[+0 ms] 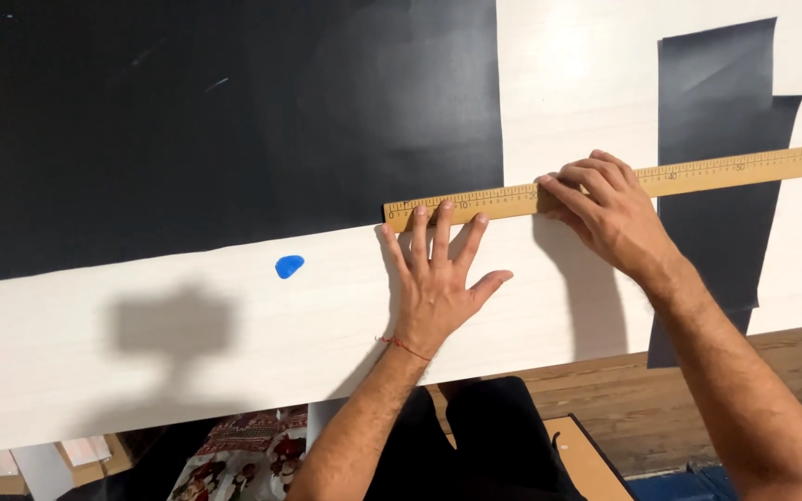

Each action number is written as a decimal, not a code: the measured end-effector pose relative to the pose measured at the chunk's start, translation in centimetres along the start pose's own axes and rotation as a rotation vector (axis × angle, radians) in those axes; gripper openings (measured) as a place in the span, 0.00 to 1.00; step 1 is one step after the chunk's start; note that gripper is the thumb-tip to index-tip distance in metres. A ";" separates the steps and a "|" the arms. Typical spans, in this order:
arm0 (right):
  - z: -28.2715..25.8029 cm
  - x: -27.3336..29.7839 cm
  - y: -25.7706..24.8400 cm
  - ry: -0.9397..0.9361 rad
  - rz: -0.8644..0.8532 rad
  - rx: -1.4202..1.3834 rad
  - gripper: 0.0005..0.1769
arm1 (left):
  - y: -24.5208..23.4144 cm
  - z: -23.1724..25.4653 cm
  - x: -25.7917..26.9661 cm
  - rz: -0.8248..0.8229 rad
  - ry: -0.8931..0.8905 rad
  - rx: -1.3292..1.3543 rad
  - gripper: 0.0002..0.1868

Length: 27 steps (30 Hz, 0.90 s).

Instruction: Measuring, marking, and cutting a piece of black leather material on a workshop table.

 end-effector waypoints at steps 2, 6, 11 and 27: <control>-0.2 0.0 -0.1 0.001 0.005 -0.003 0.23 | -0.1 0.0 0.1 0.004 -0.007 0.005 0.43; -0.4 -0.5 -1.3 -0.018 0.005 -0.003 0.26 | 0.5 0.5 0.4 0.029 -0.026 0.020 0.44; -5.1 -6.6 -0.9 0.102 -0.023 -0.314 0.30 | -0.9 -0.4 -0.5 0.160 -0.024 0.153 0.35; -23.8 -17.6 5.5 -0.078 -0.284 -0.532 0.15 | 5.5 -0.1 2.6 0.097 -0.083 0.024 0.53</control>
Point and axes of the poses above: each hand's wrist, its own x-axis away from the middle knuckle, its own y-axis out of the palm, z = x × y, the point moved 2 cm from there along -x, towards the middle knuckle, and after that the axes turned 7 degrees about z, right-handed, at the moved point
